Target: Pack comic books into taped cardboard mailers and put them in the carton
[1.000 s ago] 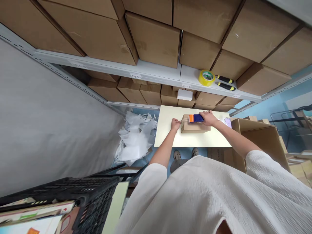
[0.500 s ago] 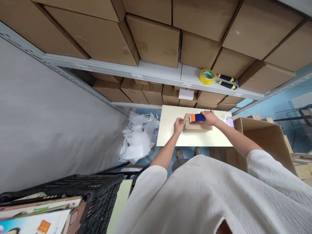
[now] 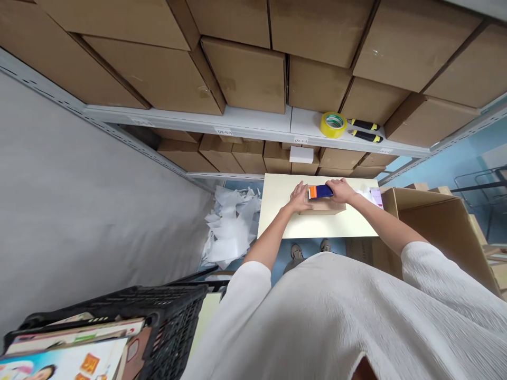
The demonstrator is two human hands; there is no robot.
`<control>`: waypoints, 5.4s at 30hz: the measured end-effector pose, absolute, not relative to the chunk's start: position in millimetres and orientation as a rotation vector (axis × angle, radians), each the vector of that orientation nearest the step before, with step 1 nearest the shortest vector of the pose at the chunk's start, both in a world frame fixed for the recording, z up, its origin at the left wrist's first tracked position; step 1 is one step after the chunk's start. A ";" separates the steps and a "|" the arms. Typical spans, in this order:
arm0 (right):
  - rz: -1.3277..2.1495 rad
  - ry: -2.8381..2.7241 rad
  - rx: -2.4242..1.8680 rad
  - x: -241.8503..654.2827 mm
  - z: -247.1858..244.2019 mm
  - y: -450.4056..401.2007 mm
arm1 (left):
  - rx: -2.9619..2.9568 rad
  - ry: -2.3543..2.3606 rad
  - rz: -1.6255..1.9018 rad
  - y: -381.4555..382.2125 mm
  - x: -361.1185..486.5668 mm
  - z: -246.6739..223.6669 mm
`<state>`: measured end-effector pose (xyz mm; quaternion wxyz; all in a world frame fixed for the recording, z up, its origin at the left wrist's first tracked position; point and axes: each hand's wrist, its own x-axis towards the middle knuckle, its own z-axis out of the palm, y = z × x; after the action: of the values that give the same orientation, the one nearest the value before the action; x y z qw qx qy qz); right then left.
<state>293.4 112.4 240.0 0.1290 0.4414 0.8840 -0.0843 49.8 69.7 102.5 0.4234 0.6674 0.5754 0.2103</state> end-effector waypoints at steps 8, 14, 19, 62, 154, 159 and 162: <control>-0.261 2.568 1.167 300.7 246.5 113.4 | 1.824 1.426 0.308 75.2 36.4 107.5; -0.219 2.574 1.103 315.9 249.8 117.7 | 1.854 1.456 0.239 74.6 33.4 112.9; -0.229 2.581 1.133 361.9 257.5 122.6 | 1.853 1.492 0.156 74.3 28.3 117.9; -0.203 2.573 1.241 473.1 203.8 103.3 | 2.317 1.306 -0.414 80.3 170.6 136.9; -0.520 2.252 1.568 429.6 207.5 125.0 | 2.251 1.383 -0.040 63.5 152.7 138.0; -1.130 2.121 1.932 469.4 257.0 118.6 | 2.211 1.439 0.069 56.6 117.2 134.9; -1.430 2.167 2.035 469.5 280.2 118.1 | 2.199 1.515 0.109 51.6 93.9 130.5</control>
<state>469.5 118.1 280.2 -0.0784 0.6151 0.6549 -0.4321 93.9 51.6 130.5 0.2322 0.8003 0.5514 0.0397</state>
